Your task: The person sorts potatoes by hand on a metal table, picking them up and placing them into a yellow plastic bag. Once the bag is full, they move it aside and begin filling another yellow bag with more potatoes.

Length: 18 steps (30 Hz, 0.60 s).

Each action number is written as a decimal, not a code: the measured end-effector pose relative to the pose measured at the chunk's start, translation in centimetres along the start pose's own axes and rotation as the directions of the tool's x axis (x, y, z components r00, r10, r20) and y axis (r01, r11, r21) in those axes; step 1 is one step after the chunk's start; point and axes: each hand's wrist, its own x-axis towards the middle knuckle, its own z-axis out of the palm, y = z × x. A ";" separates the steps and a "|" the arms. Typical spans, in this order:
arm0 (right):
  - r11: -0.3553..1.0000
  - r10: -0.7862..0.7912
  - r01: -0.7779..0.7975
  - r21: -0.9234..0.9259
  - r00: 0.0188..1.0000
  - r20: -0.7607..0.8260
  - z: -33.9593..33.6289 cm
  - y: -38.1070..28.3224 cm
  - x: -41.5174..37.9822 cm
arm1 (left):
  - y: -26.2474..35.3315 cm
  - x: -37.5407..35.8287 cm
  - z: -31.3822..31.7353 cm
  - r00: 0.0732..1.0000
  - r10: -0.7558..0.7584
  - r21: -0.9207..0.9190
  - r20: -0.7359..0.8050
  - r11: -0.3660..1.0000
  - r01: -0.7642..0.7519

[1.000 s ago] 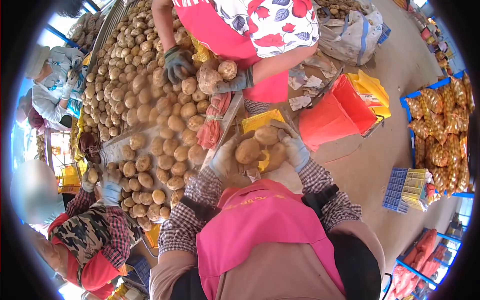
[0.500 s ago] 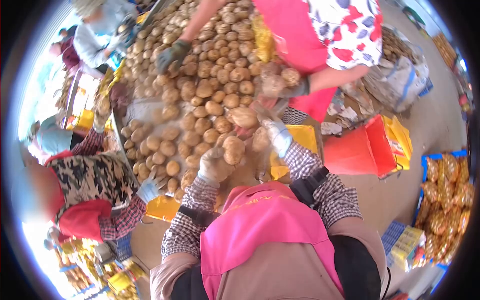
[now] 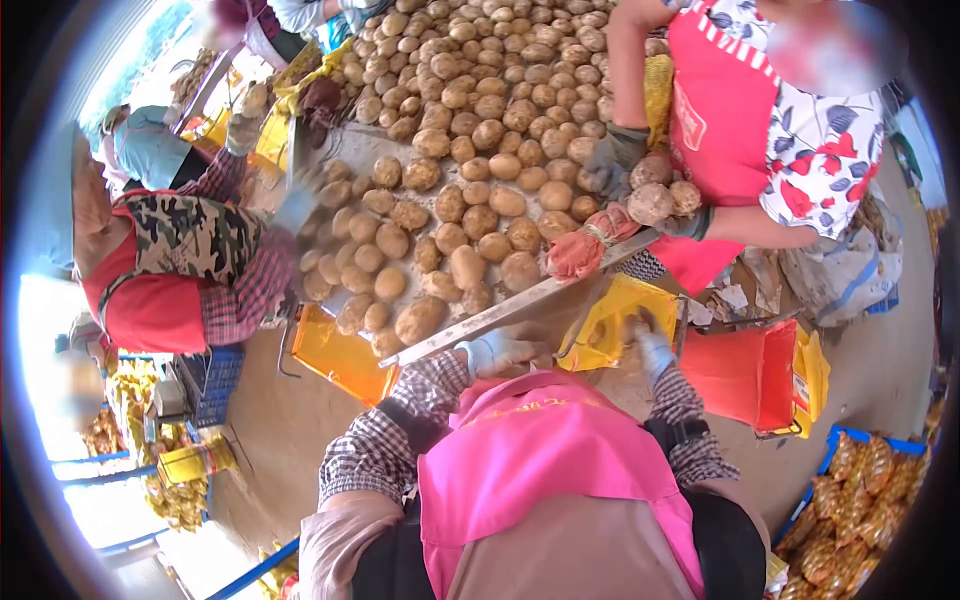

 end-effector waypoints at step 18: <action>0.027 -0.148 0.655 -0.755 0.750 0.645 33.4 -8.6 -4.3 | 0.4 -17.6 -3.3 -0.097 -0.778 -0.449 -0.621 0.251 0.858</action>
